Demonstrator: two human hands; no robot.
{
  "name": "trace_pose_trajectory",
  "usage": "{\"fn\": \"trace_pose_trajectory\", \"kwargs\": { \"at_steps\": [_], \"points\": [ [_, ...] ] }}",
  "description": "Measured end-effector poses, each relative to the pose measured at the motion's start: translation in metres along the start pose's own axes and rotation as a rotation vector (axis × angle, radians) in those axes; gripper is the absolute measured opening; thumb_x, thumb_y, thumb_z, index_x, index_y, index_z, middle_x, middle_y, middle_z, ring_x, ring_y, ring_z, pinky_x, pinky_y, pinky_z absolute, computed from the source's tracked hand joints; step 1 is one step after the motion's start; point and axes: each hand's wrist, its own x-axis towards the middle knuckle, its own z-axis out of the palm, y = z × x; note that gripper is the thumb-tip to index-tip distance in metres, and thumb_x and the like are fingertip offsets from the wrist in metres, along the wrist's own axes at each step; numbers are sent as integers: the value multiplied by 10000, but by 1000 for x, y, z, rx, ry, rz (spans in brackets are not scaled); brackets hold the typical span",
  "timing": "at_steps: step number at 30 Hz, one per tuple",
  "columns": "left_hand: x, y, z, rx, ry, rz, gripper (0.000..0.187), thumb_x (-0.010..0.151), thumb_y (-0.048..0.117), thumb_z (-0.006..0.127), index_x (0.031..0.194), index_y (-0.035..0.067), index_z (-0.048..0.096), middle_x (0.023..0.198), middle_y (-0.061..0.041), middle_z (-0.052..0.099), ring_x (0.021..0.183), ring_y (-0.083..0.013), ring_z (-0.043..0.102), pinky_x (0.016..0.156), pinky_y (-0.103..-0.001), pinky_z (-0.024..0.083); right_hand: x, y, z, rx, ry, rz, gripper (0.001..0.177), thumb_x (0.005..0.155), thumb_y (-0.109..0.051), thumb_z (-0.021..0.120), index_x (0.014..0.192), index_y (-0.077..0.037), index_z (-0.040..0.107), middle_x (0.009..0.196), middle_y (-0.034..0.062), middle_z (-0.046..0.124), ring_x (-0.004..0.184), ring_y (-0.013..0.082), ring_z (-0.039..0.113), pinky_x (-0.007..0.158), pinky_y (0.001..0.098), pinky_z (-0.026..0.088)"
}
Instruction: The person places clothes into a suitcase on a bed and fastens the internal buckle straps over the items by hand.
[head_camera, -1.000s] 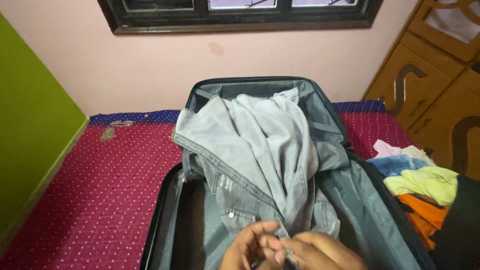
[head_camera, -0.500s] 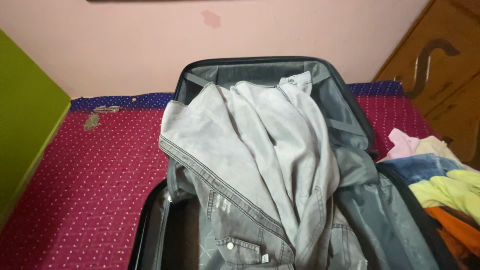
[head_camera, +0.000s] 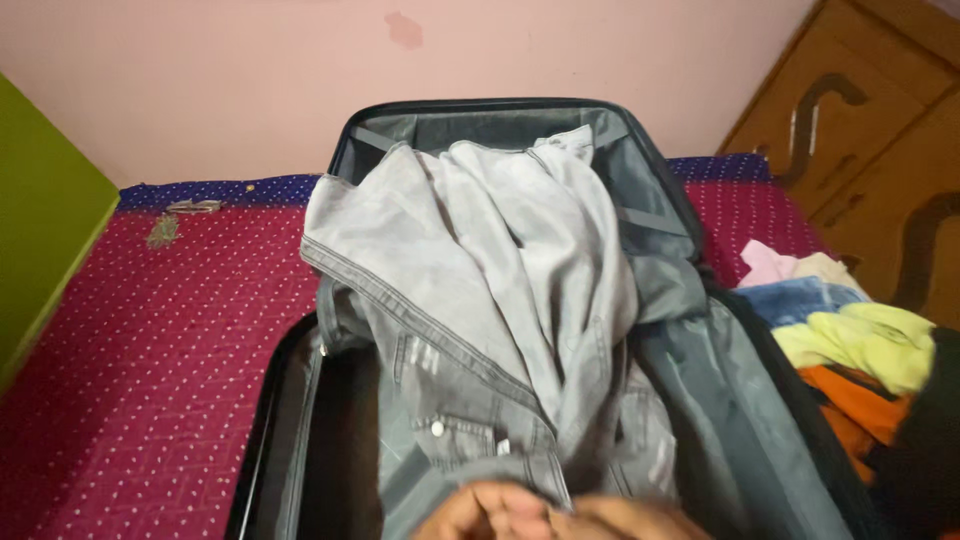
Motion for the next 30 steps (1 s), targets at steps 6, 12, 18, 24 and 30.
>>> {"fn": "trace_pose_trajectory", "kwargs": {
  "at_steps": [6,12,18,24,30],
  "points": [
    [-34,46,67,209,59,298,395,774,-91,803,1130,-15,650,863,-80,742,818,-138,718,803,-298,597,14,-35,-19,9,101,-11,344,854,-43,720,1192,-102,735,1051,58,713,943,174,756,822,271,596],
    [-51,73,87,200,0,334,344,817,-73,770,1135,-28,648,901,-73,735,835,-125,709,820,-267,575,30,-60,-38,-6,81,0,330,834,-40,730,1163,-59,735,1079,109,695,997,239,724,820,333,582],
    [-56,78,87,243,1,350,315,863,6,726,1169,-8,655,927,-39,723,854,-104,671,806,-243,527,37,-69,-41,2,129,-8,230,840,-72,731,1067,-33,720,1102,105,704,1020,283,710,841,364,568],
    [-48,72,82,352,-16,334,323,876,32,707,1194,8,656,927,-11,698,839,-90,632,772,-238,495,37,-71,-46,-86,93,-80,157,854,-128,715,996,-63,727,1122,67,717,1052,283,672,905,413,496],
    [-44,73,76,409,-51,364,307,882,26,704,1183,-12,655,948,-18,705,871,-98,657,825,-241,526,35,-68,-45,-85,81,-125,147,866,-150,709,988,-69,714,1132,62,730,1068,284,672,891,420,488]
  ]
}}
